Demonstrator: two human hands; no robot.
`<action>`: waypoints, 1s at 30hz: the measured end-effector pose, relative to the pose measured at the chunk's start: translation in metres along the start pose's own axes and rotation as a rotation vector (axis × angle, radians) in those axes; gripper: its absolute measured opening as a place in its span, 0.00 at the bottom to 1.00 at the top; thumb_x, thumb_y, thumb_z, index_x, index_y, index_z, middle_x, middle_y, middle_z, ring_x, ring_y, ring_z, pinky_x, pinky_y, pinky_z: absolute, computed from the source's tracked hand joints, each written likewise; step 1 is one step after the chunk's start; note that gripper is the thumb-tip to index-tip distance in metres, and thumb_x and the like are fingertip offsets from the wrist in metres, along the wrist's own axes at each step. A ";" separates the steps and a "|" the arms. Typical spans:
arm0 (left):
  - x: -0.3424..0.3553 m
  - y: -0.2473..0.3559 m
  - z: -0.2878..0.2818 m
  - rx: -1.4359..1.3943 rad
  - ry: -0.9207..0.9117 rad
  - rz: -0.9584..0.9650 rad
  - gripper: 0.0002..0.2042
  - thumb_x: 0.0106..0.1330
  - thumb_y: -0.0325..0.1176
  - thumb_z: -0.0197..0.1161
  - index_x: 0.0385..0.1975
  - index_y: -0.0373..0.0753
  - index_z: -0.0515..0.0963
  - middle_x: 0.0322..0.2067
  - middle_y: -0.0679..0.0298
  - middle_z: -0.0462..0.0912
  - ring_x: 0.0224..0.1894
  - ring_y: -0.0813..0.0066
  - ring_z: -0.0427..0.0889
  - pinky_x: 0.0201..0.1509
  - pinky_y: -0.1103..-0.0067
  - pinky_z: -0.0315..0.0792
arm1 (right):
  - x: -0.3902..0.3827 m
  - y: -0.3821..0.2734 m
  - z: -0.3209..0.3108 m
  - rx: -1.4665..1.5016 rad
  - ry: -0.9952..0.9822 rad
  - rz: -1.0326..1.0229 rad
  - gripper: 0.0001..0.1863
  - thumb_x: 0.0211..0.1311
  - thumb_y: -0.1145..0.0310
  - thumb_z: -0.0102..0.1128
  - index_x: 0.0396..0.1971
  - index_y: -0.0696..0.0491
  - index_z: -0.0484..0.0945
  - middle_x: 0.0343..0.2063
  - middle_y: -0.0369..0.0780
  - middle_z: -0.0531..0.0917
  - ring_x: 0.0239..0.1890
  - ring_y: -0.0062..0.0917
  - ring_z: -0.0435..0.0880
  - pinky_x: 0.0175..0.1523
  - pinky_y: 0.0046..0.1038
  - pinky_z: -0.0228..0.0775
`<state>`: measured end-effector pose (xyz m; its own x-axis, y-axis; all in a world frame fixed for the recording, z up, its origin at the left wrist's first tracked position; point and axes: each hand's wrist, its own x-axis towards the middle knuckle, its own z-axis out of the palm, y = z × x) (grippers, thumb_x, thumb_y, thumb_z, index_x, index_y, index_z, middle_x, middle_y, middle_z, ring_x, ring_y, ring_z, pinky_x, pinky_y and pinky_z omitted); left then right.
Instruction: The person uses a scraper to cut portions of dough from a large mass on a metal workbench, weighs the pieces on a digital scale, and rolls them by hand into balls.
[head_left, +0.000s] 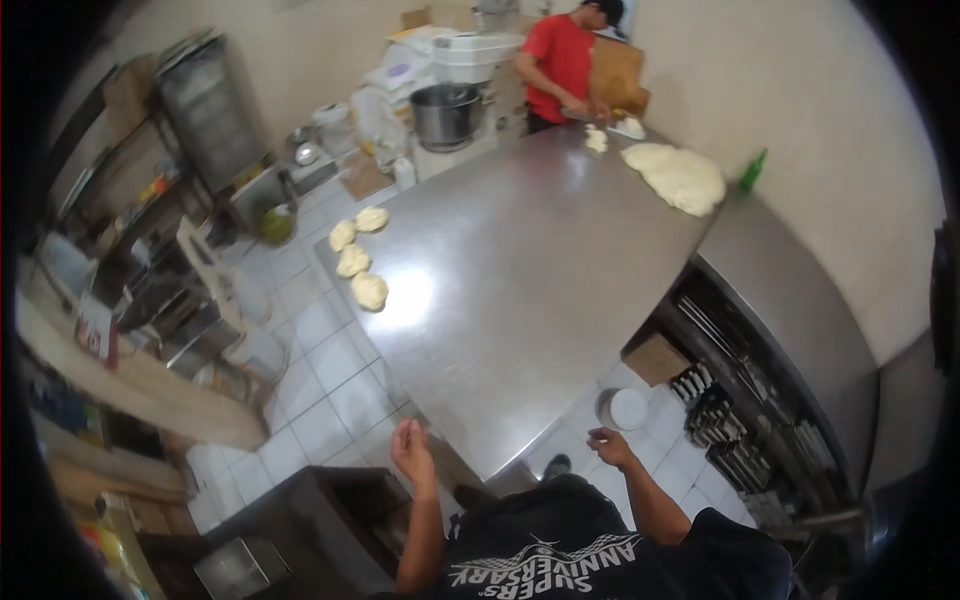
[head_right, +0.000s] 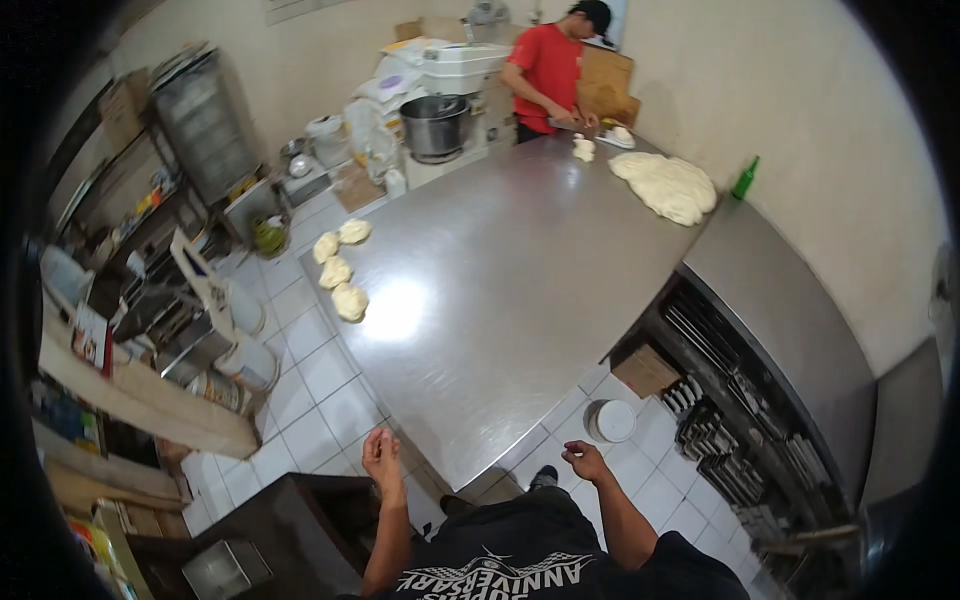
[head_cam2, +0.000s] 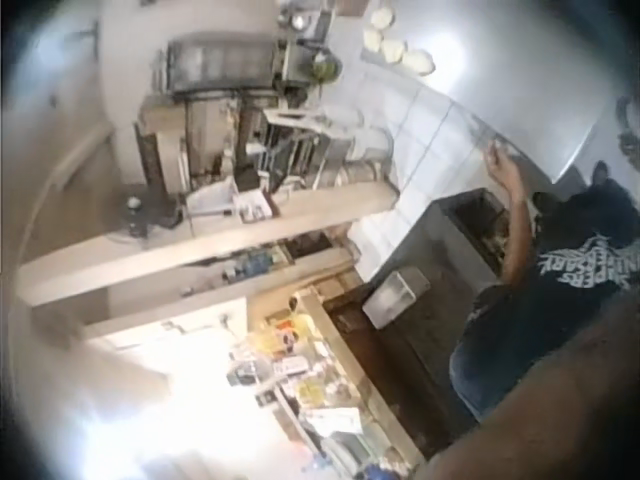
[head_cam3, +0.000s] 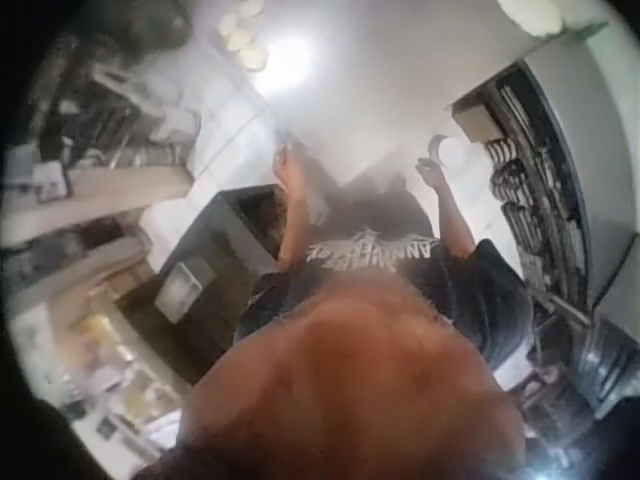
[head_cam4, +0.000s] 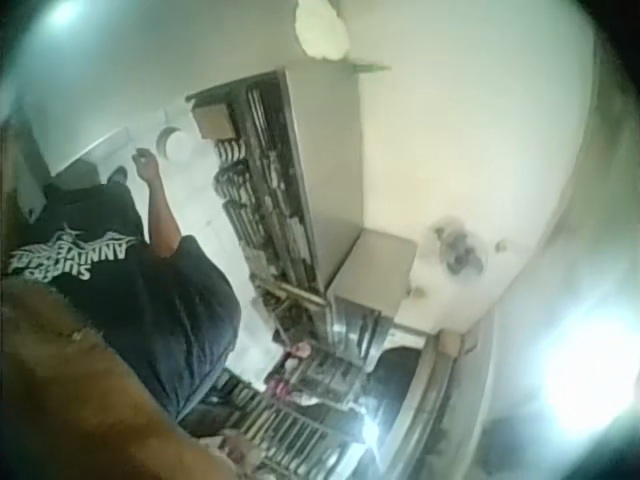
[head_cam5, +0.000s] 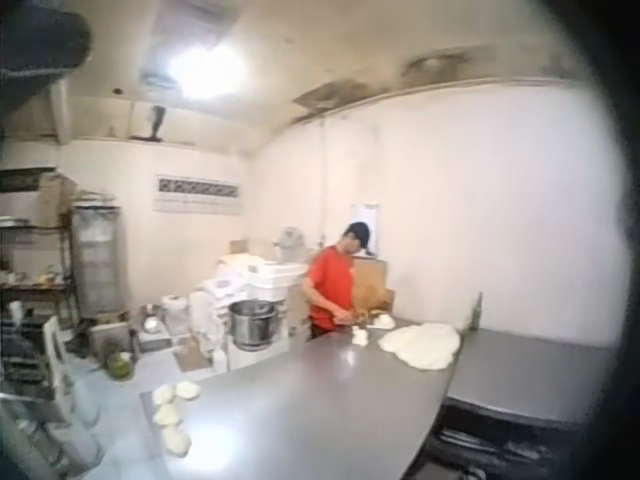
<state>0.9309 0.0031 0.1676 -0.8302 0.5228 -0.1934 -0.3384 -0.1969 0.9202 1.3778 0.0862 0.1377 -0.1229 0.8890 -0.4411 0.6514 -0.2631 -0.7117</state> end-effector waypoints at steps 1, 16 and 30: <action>-0.003 0.004 0.020 0.013 -0.069 0.000 0.14 0.72 0.28 0.66 0.54 0.31 0.78 0.41 0.61 0.85 0.36 0.79 0.81 0.40 0.81 0.78 | -0.002 0.005 -0.006 0.039 0.017 0.006 0.24 0.65 0.60 0.68 0.57 0.58 0.82 0.46 0.45 0.89 0.44 0.28 0.87 0.48 0.31 0.79; -0.155 -0.082 0.143 0.285 -0.332 -0.096 0.13 0.61 0.22 0.74 0.44 0.25 0.83 0.34 0.61 0.87 0.32 0.78 0.82 0.38 0.83 0.76 | -0.148 0.413 -0.055 -0.200 -0.339 0.588 0.15 0.65 0.62 0.69 0.50 0.49 0.85 0.39 0.35 0.88 0.38 0.30 0.90 0.34 0.34 0.83; -0.283 -0.133 0.312 0.633 -1.134 -0.132 0.11 0.78 0.28 0.53 0.51 0.33 0.82 0.30 0.68 0.81 0.29 0.85 0.77 0.37 0.82 0.76 | -0.111 0.315 -0.105 0.746 0.371 0.576 0.18 0.70 0.64 0.65 0.54 0.56 0.82 0.42 0.42 0.87 0.38 0.28 0.87 0.40 0.31 0.81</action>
<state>1.3486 0.1402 0.2064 0.1317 0.9735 -0.1870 0.1359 0.1691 0.9762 1.6755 -0.0564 0.0200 0.3858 0.5800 -0.7175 -0.1118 -0.7426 -0.6603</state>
